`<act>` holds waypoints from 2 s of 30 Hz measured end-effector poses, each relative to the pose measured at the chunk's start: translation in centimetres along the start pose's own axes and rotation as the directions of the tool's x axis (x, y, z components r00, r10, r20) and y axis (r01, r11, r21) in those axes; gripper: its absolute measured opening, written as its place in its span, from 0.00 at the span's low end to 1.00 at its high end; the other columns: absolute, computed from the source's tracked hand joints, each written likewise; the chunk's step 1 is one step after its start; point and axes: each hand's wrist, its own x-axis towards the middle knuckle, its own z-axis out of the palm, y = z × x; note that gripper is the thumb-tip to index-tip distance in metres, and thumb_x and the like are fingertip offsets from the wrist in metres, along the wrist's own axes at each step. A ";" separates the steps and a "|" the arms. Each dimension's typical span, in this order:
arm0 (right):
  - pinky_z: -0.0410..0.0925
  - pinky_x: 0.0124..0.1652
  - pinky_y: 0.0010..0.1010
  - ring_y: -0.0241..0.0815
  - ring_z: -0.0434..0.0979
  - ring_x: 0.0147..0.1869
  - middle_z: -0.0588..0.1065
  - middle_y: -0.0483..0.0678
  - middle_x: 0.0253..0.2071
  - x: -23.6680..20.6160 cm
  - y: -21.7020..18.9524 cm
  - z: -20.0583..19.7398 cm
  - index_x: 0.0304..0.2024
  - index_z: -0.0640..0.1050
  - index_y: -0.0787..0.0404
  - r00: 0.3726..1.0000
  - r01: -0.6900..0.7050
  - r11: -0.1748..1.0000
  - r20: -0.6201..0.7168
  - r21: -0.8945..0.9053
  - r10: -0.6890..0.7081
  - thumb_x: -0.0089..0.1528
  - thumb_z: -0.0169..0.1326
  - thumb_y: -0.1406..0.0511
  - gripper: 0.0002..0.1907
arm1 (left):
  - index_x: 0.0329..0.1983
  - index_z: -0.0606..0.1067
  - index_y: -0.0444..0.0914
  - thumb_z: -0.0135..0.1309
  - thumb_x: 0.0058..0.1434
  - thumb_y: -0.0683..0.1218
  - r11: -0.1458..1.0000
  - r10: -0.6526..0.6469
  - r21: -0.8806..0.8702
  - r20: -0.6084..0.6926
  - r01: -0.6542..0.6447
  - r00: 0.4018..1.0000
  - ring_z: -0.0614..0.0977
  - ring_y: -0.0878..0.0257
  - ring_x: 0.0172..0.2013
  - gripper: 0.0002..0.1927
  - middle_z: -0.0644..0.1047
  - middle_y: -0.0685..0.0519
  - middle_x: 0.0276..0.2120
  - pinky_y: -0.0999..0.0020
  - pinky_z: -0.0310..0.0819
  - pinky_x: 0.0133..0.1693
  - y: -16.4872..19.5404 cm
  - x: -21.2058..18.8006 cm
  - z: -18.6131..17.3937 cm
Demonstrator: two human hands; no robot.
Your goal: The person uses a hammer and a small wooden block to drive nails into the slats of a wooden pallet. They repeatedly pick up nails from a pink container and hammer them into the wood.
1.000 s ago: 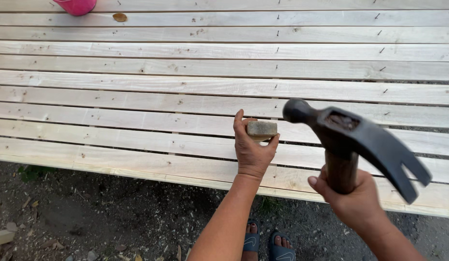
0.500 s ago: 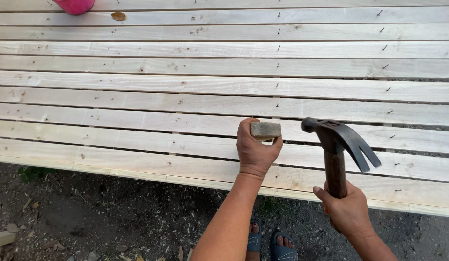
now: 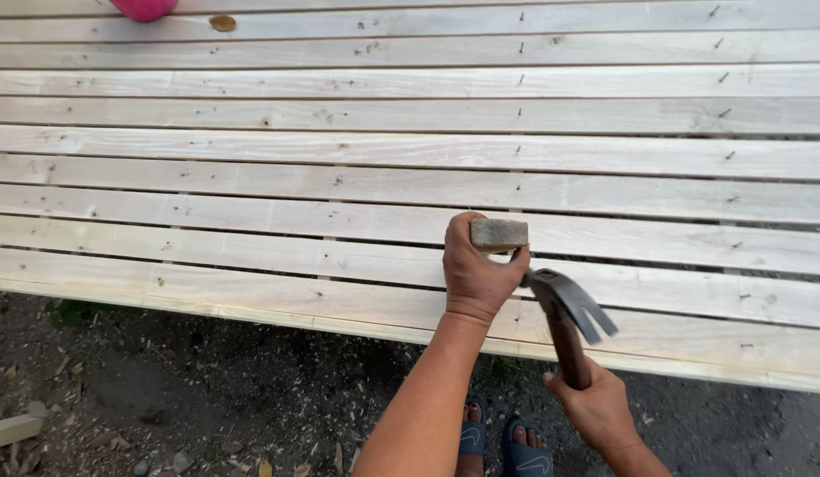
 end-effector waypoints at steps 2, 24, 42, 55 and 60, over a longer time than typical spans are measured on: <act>0.67 0.26 0.36 0.41 0.73 0.23 0.75 0.52 0.22 -0.4 0.8 0.1 0.36 0.80 0.63 0.993 0.097 0.987 -0.078 0.131 -0.088 0.57 0.65 0.58 0.15 | 0.52 0.62 0.40 0.71 0.48 0.48 1.000 0.010 -0.030 -0.009 -0.010 1.000 0.80 0.56 0.46 0.35 0.71 0.46 0.47 0.61 0.82 0.48 0.0 0.1 0.1; 0.75 0.36 0.40 0.44 0.80 0.28 0.81 0.52 0.29 3.2 -3.7 -0.2 0.48 0.77 0.56 0.996 -0.067 0.972 -0.070 -0.223 0.052 0.58 0.63 0.58 0.18 | 0.53 0.61 0.40 0.72 0.48 0.49 0.997 0.079 0.019 0.009 -0.079 0.997 0.77 0.54 0.48 0.37 0.71 0.47 0.47 0.59 0.81 0.50 -1.2 0.3 -0.1; 0.70 0.29 0.37 0.43 0.75 0.26 0.78 0.56 0.26 2.0 -5.2 -2.5 0.45 0.77 0.67 0.940 0.279 0.959 -0.219 0.048 -0.263 0.59 0.65 0.63 0.17 | 0.51 0.63 0.40 0.73 0.48 0.49 0.998 0.062 0.030 0.012 -0.063 0.998 0.77 0.52 0.47 0.35 0.72 0.47 0.45 0.56 0.79 0.49 -0.8 0.7 -0.6; 0.74 0.32 0.37 0.44 0.79 0.26 0.82 0.54 0.30 2.6 -6.1 -3.1 0.57 0.77 0.58 0.999 -0.034 0.946 -0.027 -0.322 0.027 0.58 0.62 0.63 0.24 | 0.52 0.62 0.41 0.73 0.48 0.50 0.998 0.056 0.025 0.032 -0.057 0.998 0.77 0.53 0.48 0.36 0.72 0.47 0.45 0.57 0.79 0.50 -0.6 1.0 -1.1; 0.75 0.36 0.38 0.44 0.81 0.30 0.82 0.56 0.33 2.3 -5.5 -1.9 0.55 0.79 0.61 0.999 -0.043 0.933 -0.008 -0.357 0.043 0.59 0.58 0.66 0.20 | 0.56 0.60 0.41 0.73 0.48 0.48 0.998 0.057 0.024 0.001 -0.057 0.998 0.77 0.52 0.50 0.39 0.72 0.46 0.49 0.56 0.79 0.52 -0.8 0.6 -0.8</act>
